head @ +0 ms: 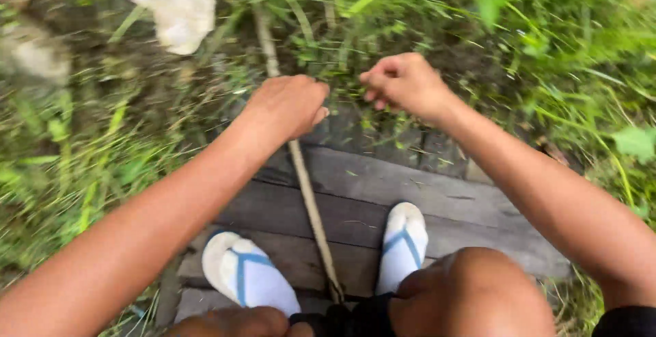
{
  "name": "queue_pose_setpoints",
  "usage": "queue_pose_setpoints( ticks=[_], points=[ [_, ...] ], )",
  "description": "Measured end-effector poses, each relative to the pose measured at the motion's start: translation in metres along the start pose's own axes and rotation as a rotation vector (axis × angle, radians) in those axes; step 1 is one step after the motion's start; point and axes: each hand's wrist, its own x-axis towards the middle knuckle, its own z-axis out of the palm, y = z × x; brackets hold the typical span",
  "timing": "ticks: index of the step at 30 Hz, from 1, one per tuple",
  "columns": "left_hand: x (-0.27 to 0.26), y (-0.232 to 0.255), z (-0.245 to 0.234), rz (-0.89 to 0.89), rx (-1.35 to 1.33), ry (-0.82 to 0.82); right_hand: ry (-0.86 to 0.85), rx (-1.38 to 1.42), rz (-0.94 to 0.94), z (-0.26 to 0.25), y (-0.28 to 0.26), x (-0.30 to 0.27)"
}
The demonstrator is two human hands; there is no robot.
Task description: Manual weeding and clearing of grass from the edge of a wooden walkway by hand.
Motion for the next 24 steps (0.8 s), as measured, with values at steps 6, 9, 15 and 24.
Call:
queue_pose_setpoints(
  ticks=[6,9,15,24],
  points=[
    [0.133,0.108,0.051,0.219,0.064,-0.105,0.329,-0.113,0.172,-0.130,0.225,-0.037],
    [0.172,0.136,0.077,0.275,0.049,-0.136,0.467,-0.371,0.396,-0.123,0.263,-0.054],
    [0.193,0.167,0.103,0.234,-0.017,-0.281,0.349,-0.154,0.447,-0.068,0.324,-0.004],
    [0.228,0.173,0.127,0.231,-0.041,-0.226,0.579,-0.202,-0.091,0.001,0.318,-0.040]
  ],
)
